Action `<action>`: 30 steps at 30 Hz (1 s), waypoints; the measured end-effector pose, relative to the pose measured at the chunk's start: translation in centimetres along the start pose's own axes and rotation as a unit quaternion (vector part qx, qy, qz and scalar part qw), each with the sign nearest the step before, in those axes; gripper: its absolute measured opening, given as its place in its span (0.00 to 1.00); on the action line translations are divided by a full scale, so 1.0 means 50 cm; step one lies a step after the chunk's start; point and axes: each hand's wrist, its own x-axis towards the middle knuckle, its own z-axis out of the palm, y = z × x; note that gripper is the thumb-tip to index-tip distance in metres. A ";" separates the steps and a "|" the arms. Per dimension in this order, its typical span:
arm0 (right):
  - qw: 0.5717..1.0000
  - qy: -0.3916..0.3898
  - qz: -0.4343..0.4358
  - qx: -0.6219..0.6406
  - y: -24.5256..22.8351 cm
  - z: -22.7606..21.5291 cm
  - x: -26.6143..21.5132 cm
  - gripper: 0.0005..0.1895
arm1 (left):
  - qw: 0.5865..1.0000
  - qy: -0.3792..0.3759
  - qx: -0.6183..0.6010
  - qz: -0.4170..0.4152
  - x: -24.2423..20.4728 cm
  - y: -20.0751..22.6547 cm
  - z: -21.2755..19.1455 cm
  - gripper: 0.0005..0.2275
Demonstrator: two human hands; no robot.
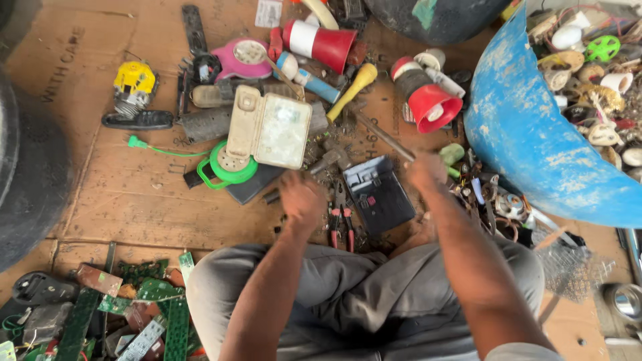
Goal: The person sits on the ground and uses a hammer to break apart a green circuit board, separating the metal casing and components. The person then picks up a green plastic object and uses the hammer to break it into pieces.
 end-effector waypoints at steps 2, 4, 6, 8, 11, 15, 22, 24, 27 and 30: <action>0.999 0.037 0.002 0.027 -0.010 0.028 0.002 0.21 | 0.985 -0.171 0.004 0.016 -0.014 0.058 -0.016 0.23; 0.999 0.010 -0.028 0.010 -0.021 0.027 0.002 0.18 | 0.925 -0.376 0.053 0.033 -0.045 0.086 -0.033 0.22; 0.997 0.019 -0.070 -0.013 -0.031 0.009 -0.025 0.18 | 0.922 -0.378 0.058 0.051 -0.064 0.092 -0.036 0.22; 0.988 0.078 -0.131 -0.038 -0.072 -0.012 -0.037 0.22 | 0.931 -0.357 0.040 0.062 -0.042 0.090 -0.034 0.21; 0.987 -0.012 -0.124 0.104 -0.083 -0.027 -0.055 0.19 | 0.950 -0.304 -0.002 0.071 -0.032 0.075 -0.029 0.21; 0.988 -0.015 -0.132 0.077 -0.079 -0.023 -0.053 0.20 | 0.977 -0.195 -0.043 0.076 -0.019 0.051 -0.074 0.22; 0.976 -0.128 -0.179 -0.003 -0.134 -0.024 -0.102 0.21 | 0.998 -0.030 -0.011 0.058 0.039 -0.082 -0.199 0.11; 0.969 -0.143 -0.201 -0.005 -0.153 -0.026 -0.121 0.21 | 0.999 -0.033 -0.036 -0.023 0.065 -0.122 -0.204 0.14; 0.967 -0.121 -0.226 0.006 -0.157 -0.017 -0.131 0.21 | 0.993 -0.013 -0.043 -0.105 0.077 -0.163 -0.162 0.13; 0.978 -0.155 -0.135 -0.039 -0.127 -0.022 -0.102 0.19 | 0.987 0.028 0.007 -0.158 0.093 -0.171 -0.118 0.11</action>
